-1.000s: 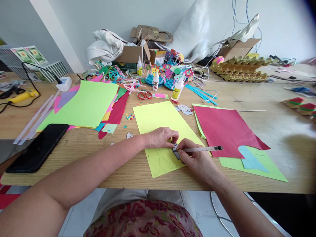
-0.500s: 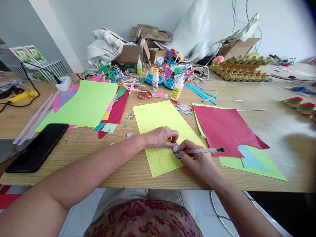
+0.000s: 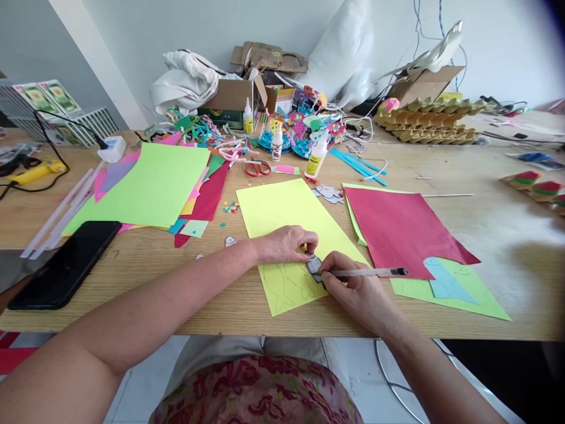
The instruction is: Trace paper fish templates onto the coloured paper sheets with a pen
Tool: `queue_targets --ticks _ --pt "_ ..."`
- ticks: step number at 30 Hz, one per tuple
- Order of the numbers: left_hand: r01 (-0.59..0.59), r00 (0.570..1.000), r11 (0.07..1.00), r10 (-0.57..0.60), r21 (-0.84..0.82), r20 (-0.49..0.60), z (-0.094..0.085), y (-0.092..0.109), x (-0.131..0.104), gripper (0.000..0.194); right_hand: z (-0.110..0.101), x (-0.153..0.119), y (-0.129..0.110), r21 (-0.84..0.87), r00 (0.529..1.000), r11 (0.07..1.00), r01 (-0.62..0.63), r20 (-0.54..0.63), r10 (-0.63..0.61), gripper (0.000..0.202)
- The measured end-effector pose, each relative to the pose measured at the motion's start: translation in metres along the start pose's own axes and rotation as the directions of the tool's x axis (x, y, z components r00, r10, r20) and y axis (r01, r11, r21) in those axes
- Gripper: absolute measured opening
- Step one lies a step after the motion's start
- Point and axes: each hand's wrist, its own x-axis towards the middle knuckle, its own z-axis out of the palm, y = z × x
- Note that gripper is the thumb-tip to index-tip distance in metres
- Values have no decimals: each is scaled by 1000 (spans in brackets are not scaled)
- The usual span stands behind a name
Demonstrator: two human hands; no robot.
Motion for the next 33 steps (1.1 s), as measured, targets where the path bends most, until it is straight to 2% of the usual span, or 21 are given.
queue_targets --ticks 16,33 --pt "10 1000 1000 -10 11 -2 -1 3 0 12 -1 -4 0 -46 1000 999 -1 9 1 7" --pt "-12 1000 1000 13 26 -8 0 1 -1 12 -4 -11 -1 -14 999 1000 -27 19 27 5"
